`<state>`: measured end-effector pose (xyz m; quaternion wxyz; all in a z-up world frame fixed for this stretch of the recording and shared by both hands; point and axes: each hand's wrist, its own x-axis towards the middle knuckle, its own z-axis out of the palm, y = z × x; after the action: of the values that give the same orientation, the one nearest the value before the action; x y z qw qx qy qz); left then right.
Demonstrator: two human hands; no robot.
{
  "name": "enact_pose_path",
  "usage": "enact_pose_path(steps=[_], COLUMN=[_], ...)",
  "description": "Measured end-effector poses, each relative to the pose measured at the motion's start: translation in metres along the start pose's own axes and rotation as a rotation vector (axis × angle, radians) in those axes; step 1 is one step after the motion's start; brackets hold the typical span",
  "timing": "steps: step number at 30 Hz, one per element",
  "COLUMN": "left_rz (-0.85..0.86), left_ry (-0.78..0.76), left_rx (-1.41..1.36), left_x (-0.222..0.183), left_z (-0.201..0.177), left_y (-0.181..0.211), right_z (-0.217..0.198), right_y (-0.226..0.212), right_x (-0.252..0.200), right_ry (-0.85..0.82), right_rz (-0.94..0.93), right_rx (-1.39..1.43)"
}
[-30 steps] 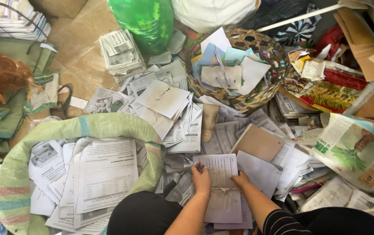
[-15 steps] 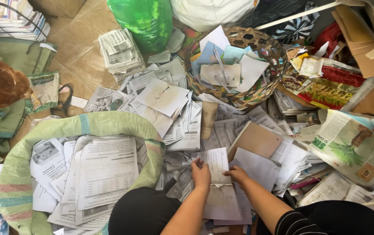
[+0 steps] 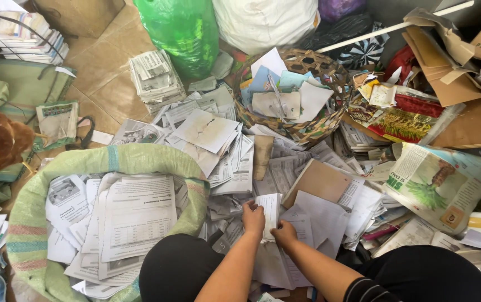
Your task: The person sorts and tears up waste paper for recycling.
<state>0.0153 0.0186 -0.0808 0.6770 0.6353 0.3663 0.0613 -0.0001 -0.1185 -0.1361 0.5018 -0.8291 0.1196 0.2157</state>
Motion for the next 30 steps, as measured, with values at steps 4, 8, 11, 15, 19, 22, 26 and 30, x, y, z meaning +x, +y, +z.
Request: enact_pose_path(steps=[4,8,11,15,19,22,26,30], left_rz=[0.016,0.107,0.215,0.360,0.100,-0.072,-0.117,-0.183], left_ry=[-0.072,-0.247,-0.383,-0.559,-0.689,-0.711,-0.598,-0.501], left_rx=[0.033,0.145,0.291,0.358,0.280,0.358,0.363,0.382], left_x=[0.005,-0.017,-0.038,-0.049,-0.063,-0.072,-0.073,-0.077], left_z=[0.001,0.001,0.004,0.020,0.030,0.026,0.024,0.016], left_y=[-0.012,0.003,0.012,-0.007,-0.003,-0.002,0.005,0.020], right_z=[-0.011,-0.057,-0.097,-0.125,-0.113,-0.091,-0.077,-0.077], right_y=[0.012,-0.032,-0.070,-0.057,-0.053,-0.041,-0.038,-0.046], right_x=[0.005,-0.020,-0.050,-0.050,-0.062,-0.062,-0.061,-0.070], right_ry=[0.012,0.088,0.125,0.380,0.346,0.440,0.380,0.289], right_rz=[-0.055,-0.056,-0.050,-0.351,-0.244,-0.296,-0.365,-0.356], right_rx=[0.086,0.103,0.124,-0.255,-0.248,-0.227,-0.196,-0.168])
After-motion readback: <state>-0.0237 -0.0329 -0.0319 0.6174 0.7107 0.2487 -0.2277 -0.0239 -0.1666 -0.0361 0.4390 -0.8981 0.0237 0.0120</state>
